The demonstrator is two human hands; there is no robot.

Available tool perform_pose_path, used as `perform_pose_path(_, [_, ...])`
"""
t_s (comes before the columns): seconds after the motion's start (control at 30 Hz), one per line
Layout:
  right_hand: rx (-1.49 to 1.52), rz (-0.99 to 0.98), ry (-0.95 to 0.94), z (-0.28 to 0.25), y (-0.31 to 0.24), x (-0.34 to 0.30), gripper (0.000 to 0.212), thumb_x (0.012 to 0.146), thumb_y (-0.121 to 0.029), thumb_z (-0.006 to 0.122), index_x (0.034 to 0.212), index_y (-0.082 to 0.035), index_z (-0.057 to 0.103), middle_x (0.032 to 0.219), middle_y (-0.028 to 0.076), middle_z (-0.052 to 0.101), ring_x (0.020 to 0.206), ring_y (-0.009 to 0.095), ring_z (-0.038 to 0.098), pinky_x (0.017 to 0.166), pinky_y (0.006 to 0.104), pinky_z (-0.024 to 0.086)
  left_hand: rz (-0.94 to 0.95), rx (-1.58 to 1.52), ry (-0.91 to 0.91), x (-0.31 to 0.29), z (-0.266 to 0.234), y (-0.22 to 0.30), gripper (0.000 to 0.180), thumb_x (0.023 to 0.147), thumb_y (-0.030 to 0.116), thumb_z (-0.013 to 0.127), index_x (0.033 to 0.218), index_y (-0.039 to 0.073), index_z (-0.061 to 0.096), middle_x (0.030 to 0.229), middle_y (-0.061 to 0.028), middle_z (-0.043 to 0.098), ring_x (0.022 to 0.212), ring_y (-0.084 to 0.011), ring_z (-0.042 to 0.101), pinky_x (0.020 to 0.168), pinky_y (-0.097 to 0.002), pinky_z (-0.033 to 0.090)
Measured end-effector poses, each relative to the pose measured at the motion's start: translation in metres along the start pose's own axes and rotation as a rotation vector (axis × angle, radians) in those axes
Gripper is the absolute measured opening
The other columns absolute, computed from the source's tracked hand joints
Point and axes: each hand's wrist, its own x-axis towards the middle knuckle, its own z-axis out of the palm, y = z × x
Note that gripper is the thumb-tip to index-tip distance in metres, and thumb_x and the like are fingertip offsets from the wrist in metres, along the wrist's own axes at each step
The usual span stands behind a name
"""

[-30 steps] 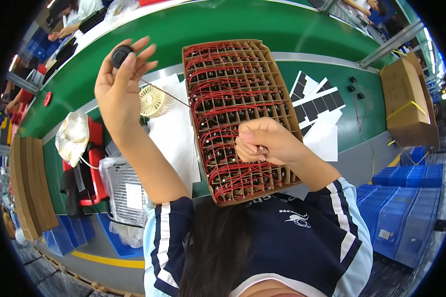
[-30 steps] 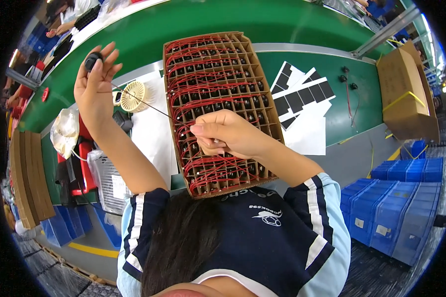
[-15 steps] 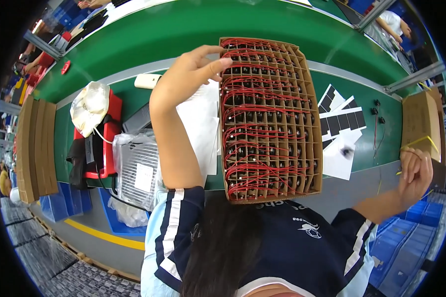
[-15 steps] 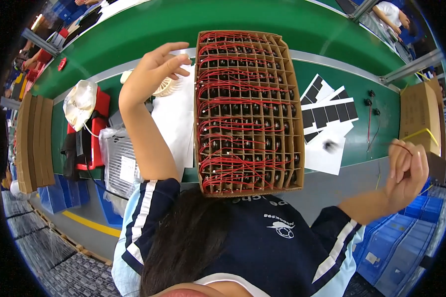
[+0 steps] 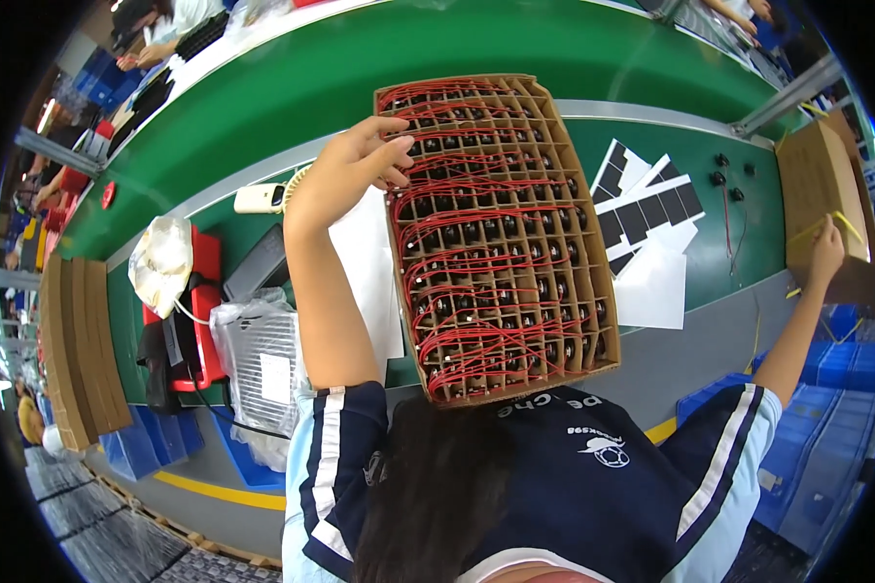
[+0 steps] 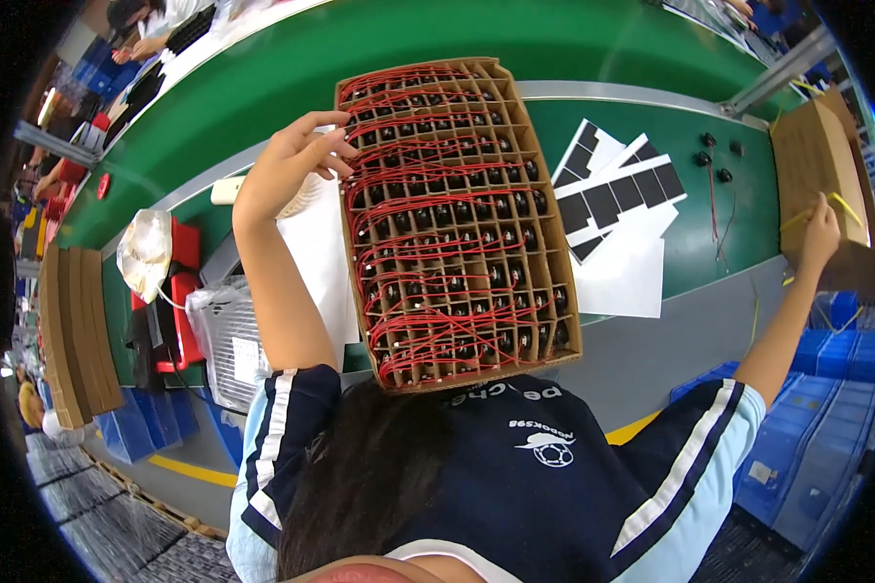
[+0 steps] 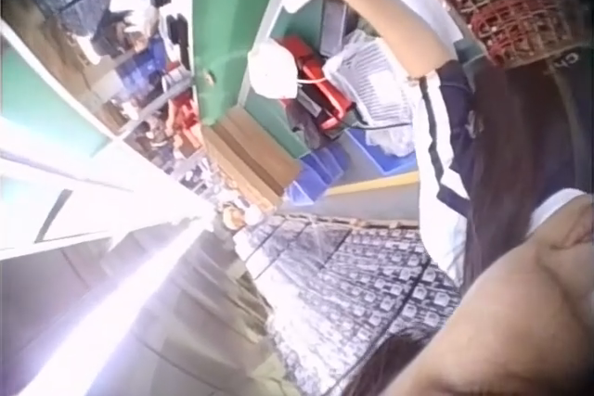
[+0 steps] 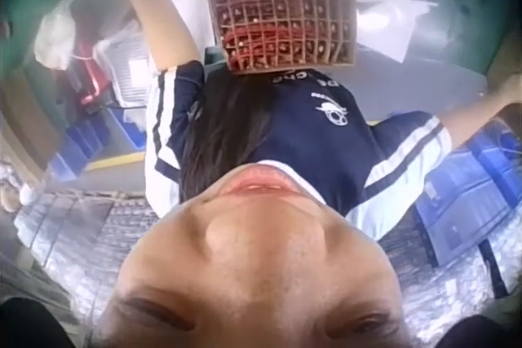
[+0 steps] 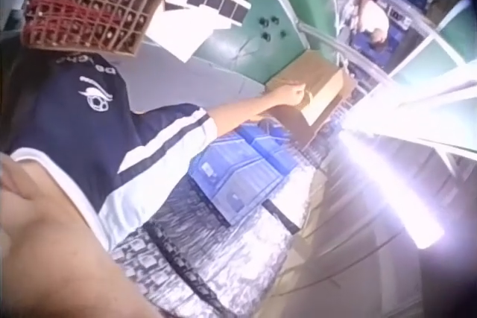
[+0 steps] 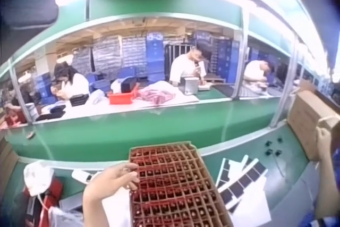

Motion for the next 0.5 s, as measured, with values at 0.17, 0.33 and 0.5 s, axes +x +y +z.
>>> perform_pose_path(0.17, [-0.022, 0.109, -0.297, 0.051, 0.069, -0.068, 0.033, 0.085, -0.028, 0.052, 0.065, -0.002, 0.055, 0.051, 0.003, 0.046, 0.047, 0.009, 0.044, 0.045, 0.0234, 0.035, 0.081, -0.067, -0.056, 0.036, 0.028, -0.008, 0.035, 0.084, 0.023, 0.052, 0.110, 0.000, 0.049, 0.083, -0.0124, 0.061, 0.069, -0.0140, 0.059, 0.058, -0.0234, 0.046])
perform_pose_path(0.33, [-0.241, 0.080, -0.490, 0.075, 0.107, -0.152, 0.023, 0.083, -0.022, 0.053, 0.078, 0.000, 0.056, 0.064, 0.011, 0.056, 0.060, 0.020, 0.054, 0.056, 0.0334, 0.042, 0.325, 0.484, -0.061, 0.065, 0.097, 0.019, 0.025, 0.075, 0.019, 0.053, 0.095, 0.004, 0.060, 0.087, -0.0194, 0.060, 0.081, -0.0290, 0.060, 0.072, -0.0359, 0.048])
perform_pose_path(0.5, [-0.103, 0.017, -0.429, 0.076, 0.150, -0.169, 0.018, 0.082, -0.017, 0.053, 0.083, 0.001, 0.053, 0.073, 0.014, 0.058, 0.066, 0.022, 0.055, 0.062, 0.0333, 0.043, 0.490, 0.863, -0.045, 0.083, 0.176, -0.024, 0.012, 0.068, 0.006, 0.050, 0.073, -0.001, 0.058, 0.087, -0.0185, 0.054, 0.085, -0.0337, 0.052, 0.074, -0.0410, 0.043])
